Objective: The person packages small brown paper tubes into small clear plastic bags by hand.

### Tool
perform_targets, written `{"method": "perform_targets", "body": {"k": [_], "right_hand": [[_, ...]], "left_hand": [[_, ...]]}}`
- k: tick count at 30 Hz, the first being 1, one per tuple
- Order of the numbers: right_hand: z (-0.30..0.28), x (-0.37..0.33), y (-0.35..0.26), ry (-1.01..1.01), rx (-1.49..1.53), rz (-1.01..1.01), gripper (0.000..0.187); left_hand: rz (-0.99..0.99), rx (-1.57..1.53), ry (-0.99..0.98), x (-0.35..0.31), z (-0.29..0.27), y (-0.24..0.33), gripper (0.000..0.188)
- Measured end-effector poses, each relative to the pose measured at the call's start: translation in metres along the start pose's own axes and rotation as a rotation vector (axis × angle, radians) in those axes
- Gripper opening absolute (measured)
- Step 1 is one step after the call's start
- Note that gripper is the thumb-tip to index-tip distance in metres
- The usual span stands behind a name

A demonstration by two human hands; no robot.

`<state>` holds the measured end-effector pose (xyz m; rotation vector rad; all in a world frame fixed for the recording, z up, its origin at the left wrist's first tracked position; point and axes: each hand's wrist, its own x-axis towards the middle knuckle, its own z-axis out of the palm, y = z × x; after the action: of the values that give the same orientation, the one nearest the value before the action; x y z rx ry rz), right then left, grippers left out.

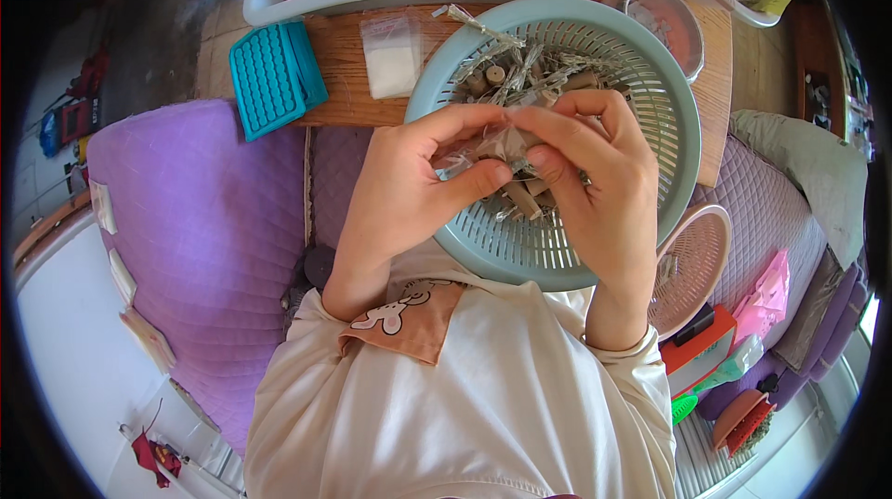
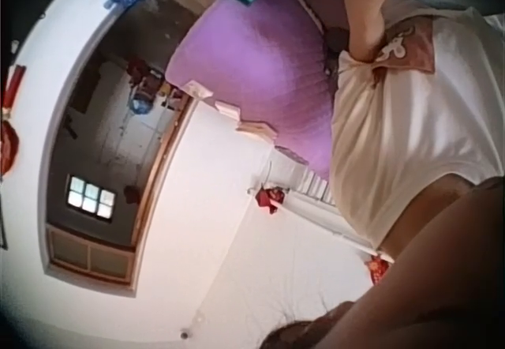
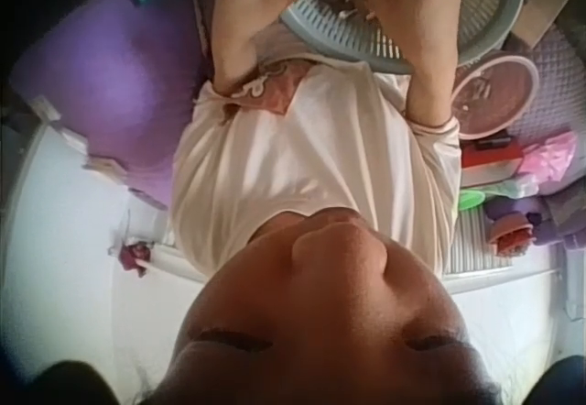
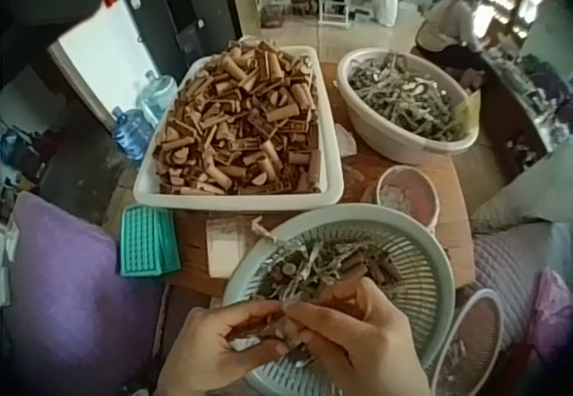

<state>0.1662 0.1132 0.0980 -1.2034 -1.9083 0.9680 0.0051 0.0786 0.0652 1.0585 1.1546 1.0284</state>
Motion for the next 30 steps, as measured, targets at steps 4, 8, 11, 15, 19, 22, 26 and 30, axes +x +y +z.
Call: {"method": "perform_targets", "body": {"k": [4,8,11,15,19,22,26,30], "right_hand": [[0.005,-0.006,0.008,0.090,0.072,0.061,0.021],[0.005,-0.007,0.023,0.022,-0.064,-0.173,0.022],[0.008,-0.013,0.025,0.019,0.040,-0.089,0.027],[0.018,-0.020,0.023,0.147,0.905,0.229,0.044],[0.021,-0.027,0.027,0.107,0.758,0.429,0.034],[0.023,-0.025,0.025,0.152,0.671,0.365,0.027],[0.020,-0.023,0.017,0.205,0.638,0.299,0.023],[0.020,-0.024,0.017,0.221,0.489,0.187,0.022]], "left_hand": [[-0.025,-0.078,-0.025,0.005,0.006,0.000,0.038],[-0.038,-0.163,0.000,0.013,0.007,0.001,0.036],[-0.097,-0.213,-0.018,0.014,0.009,0.002,0.035],[0.019,-0.300,0.015,0.016,0.020,-0.002,0.033],[0.154,-0.145,0.035,0.014,0.029,-0.005,0.035],[0.225,0.117,0.075,0.009,0.028,0.000,0.044],[0.613,0.627,0.324,0.010,0.031,0.007,0.044],[0.976,0.834,0.401,0.021,0.018,0.011,0.031]]}}
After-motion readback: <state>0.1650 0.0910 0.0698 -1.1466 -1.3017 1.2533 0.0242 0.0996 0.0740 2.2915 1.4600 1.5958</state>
